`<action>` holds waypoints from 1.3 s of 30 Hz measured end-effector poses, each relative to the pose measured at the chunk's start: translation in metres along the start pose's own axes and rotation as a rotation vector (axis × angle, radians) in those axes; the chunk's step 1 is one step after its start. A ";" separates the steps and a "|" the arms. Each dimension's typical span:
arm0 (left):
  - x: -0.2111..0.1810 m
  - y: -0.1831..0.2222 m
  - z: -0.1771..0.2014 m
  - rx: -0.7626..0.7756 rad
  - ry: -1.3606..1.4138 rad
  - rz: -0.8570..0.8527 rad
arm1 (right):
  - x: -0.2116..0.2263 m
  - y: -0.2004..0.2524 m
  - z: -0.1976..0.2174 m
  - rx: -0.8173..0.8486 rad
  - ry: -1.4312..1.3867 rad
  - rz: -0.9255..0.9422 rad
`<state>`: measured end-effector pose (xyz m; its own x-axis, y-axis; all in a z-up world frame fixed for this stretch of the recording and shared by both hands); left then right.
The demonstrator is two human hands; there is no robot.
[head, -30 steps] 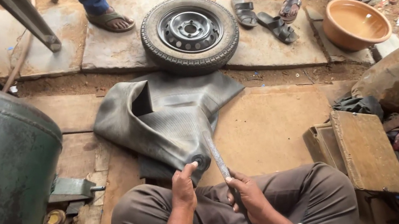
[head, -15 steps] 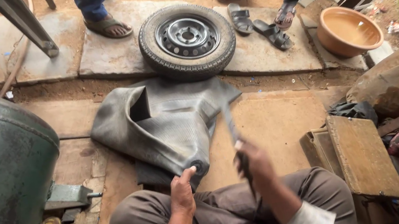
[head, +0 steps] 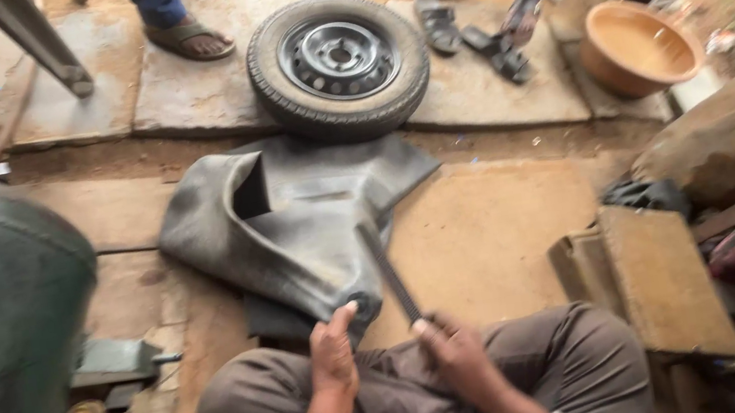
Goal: The recorder is repairing a punctured tire tube by cleaning the area with a rasp and applying adhesive/patches.
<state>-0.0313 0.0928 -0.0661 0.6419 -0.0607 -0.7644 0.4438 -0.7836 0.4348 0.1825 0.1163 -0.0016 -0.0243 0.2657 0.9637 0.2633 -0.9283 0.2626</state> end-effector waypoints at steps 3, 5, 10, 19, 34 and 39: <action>0.009 -0.004 0.017 0.034 -0.027 -0.036 | -0.016 0.015 -0.026 0.075 0.049 -0.240; -0.003 0.005 0.006 0.091 -0.104 -0.062 | -0.032 0.008 -0.020 0.083 0.105 -0.223; -0.027 0.023 -0.002 0.122 -0.241 -0.084 | -0.036 0.011 -0.023 0.075 0.169 -0.172; -0.015 0.019 0.011 0.071 -0.254 -0.023 | -0.006 0.061 -0.024 0.077 0.440 -0.156; -0.038 0.035 -0.016 0.279 0.138 0.030 | 0.040 0.000 -0.068 0.086 0.276 0.108; -0.017 0.021 0.001 0.228 0.092 0.016 | -0.007 0.060 -0.023 0.126 0.341 -0.148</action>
<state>-0.0336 0.0771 -0.0441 0.7067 -0.0256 -0.7070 0.2870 -0.9031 0.3196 0.1762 0.0524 0.0086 -0.3847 0.2729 0.8818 0.3489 -0.8414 0.4127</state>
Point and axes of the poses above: each hand's wrist, its own y-axis away from the middle knuckle, its own z-axis out of the back of the hand, x = y × z, the point moved 10 cm from there along -y, towards the middle knuckle, and after that the axes turned 1 degree about -z, right-handed, at the moved point
